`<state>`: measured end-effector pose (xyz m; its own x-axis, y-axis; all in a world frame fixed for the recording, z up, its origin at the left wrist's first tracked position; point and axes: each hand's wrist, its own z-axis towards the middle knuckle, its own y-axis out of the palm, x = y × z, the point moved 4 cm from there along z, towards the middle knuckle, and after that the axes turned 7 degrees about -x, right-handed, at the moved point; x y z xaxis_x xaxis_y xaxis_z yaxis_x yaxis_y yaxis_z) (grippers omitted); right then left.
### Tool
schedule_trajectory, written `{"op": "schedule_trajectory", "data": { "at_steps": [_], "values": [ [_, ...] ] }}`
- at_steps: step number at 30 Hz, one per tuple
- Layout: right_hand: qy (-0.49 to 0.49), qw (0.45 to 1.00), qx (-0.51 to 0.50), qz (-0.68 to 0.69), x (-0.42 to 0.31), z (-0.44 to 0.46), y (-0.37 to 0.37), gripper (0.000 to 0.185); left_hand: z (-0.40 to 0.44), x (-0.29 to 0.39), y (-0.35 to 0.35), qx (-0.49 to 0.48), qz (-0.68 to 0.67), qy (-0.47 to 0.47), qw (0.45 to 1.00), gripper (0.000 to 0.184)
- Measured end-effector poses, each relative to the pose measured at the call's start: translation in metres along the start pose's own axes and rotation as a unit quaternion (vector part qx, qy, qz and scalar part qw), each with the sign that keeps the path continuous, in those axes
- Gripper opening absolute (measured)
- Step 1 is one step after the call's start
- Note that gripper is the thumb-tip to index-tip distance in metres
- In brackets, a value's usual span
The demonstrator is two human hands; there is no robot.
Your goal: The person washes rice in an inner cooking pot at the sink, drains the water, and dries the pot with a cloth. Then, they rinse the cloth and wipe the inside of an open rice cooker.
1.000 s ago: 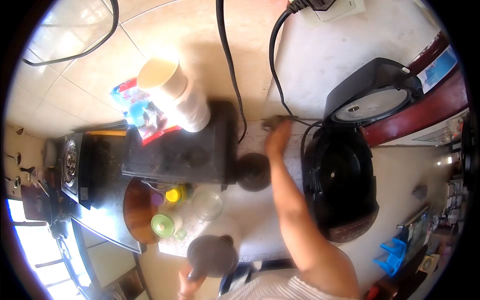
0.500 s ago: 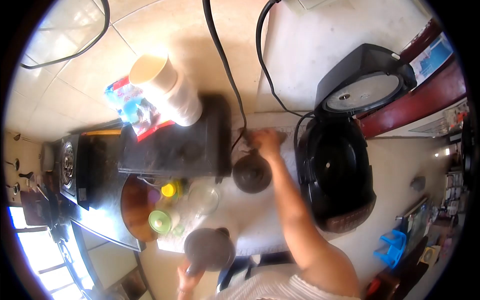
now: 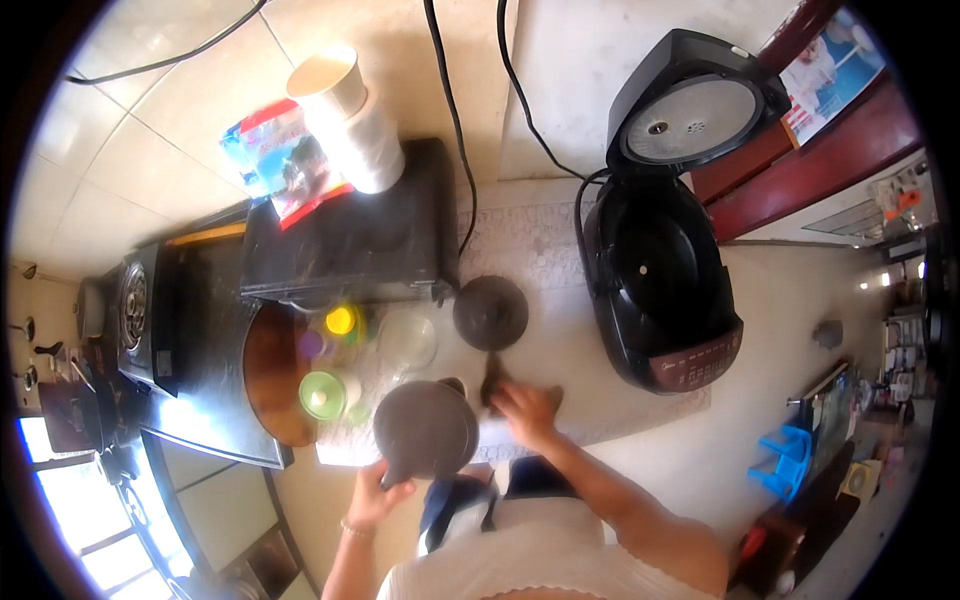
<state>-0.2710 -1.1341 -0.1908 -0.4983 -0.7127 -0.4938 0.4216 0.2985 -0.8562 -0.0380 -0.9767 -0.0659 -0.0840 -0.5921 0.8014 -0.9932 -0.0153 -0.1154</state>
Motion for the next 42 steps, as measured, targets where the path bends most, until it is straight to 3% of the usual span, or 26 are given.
{"op": "schedule_trajectory", "data": {
  "at_steps": [2, 4, 6, 8, 11, 14, 17, 19, 21, 23, 24, 26, 27, 29, 30, 31, 32, 33, 34, 36, 37, 39, 42],
  "values": [
    [0.012, 0.997, -0.065, -0.035, -0.005, 0.025, 0.010, 0.054, 0.001, 0.016, 0.002, 0.007, -0.011, 0.012, 1.000, 0.033],
    [0.027, 0.997, -0.046, -0.057, 0.012, 0.056, 0.017, 0.057, -0.003, 0.018, 0.005, 0.025, -0.010, 0.017, 0.999, 0.031],
    [0.124, 0.984, 0.027, -0.123, 0.043, 0.086, 0.026, 0.054, -0.006, -0.004, 0.009, 0.095, -0.057, 0.068, 0.992, 0.032],
    [0.184, 0.968, 0.152, -0.077, 0.065, 0.109, 0.014, 0.052, -0.014, -0.035, 0.014, 0.192, -0.153, 0.143, 0.959, 0.033],
    [0.203, 0.955, 0.191, -0.103, 0.056, 0.141, 0.019, 0.049, -0.018, -0.034, 0.010, 0.174, -0.165, 0.136, 0.961, 0.037],
    [0.041, 0.993, 0.107, -0.016, 0.028, 0.138, 0.031, 0.048, -0.028, -0.027, 0.007, 0.163, -0.164, 0.136, 0.963, 0.038],
    [-0.085, 0.996, 0.027, -0.015, 0.008, 0.091, 0.044, 0.040, -0.040, -0.032, -0.002, 0.166, -0.151, 0.132, 0.965, 0.039],
    [-0.070, 0.994, -0.071, -0.040, 0.029, 0.065, 0.049, 0.038, -0.054, -0.039, -0.009, 0.177, -0.148, 0.115, 0.966, 0.039],
    [0.119, 0.982, -0.104, 0.100, 0.067, 0.045, 0.021, 0.038, -0.066, -0.041, -0.013, 0.173, -0.209, 0.128, 0.954, 0.041],
    [0.251, 0.963, 0.036, 0.086, 0.101, 0.044, -0.039, 0.039, -0.084, -0.066, -0.025, 0.154, -0.244, 0.126, 0.949, 0.048],
    [0.193, 0.965, 0.157, -0.081, 0.108, 0.042, -0.050, 0.039, -0.089, -0.052, -0.025, 0.198, -0.218, 0.130, 0.947, 0.047],
    [0.178, 0.961, 0.162, -0.138, 0.100, 0.042, -0.039, 0.041, -0.099, -0.013, -0.019, 0.281, -0.165, 0.137, 0.936, 0.057],
    [0.171, 0.957, 0.166, -0.166, 0.091, 0.046, -0.032, 0.042, -0.109, -0.024, -0.027, 0.236, -0.164, 0.143, 0.947, 0.051],
    [0.132, 0.989, 0.053, -0.039, 0.054, 0.051, 0.004, 0.042, -0.129, -0.077, -0.044, 0.239, -0.130, 0.166, 0.948, 0.041],
    [0.100, 0.992, 0.069, -0.030, 0.024, 0.048, 0.023, 0.040, -0.127, -0.056, -0.043, 0.228, 0.039, 0.227, 0.946, 0.042],
    [0.060, 0.995, 0.075, 0.009, -0.006, 0.040, 0.037, 0.042, -0.128, -0.035, -0.041, 0.244, 0.224, 0.289, 0.898, 0.047],
    [0.034, 0.993, 0.113, -0.004, -0.045, 0.037, 0.028, 0.032, -0.130, -0.015, -0.038, 0.276, 0.364, 0.350, 0.818, 0.054],
    [0.016, 0.999, 0.030, -0.001, -0.060, 0.031, 0.055, 0.048, -0.131, -0.034, -0.051, 0.257, 0.311, 0.308, 0.861, 0.057],
    [-0.010, 0.999, 0.036, 0.013, -0.076, 0.024, 0.071, 0.047, -0.129, -0.038, -0.059, 0.245, 0.265, 0.295, 0.885, 0.053],
    [0.046, 0.968, 0.002, 0.246, -0.101, 0.018, 0.064, 0.044, -0.125, -0.045, -0.074, 0.227, 0.168, 0.268, 0.921, 0.045],
    [0.062, 0.941, -0.006, 0.332, -0.108, 0.013, 0.077, 0.043, -0.118, -0.009, -0.067, 0.242, 0.126, 0.295, 0.916, 0.033],
    [-0.077, 0.996, 0.001, 0.043, -0.129, -0.003, 0.082, 0.031, -0.100, 0.024, -0.054, 0.248, 0.072, 0.315, 0.913, 0.026],
    [-0.154, 0.953, -0.122, 0.232, -0.113, -0.022, 0.082, 0.018, -0.068, 0.054, -0.040, 0.222, 0.095, 0.336, 0.911, 0.025]
  ]
}}
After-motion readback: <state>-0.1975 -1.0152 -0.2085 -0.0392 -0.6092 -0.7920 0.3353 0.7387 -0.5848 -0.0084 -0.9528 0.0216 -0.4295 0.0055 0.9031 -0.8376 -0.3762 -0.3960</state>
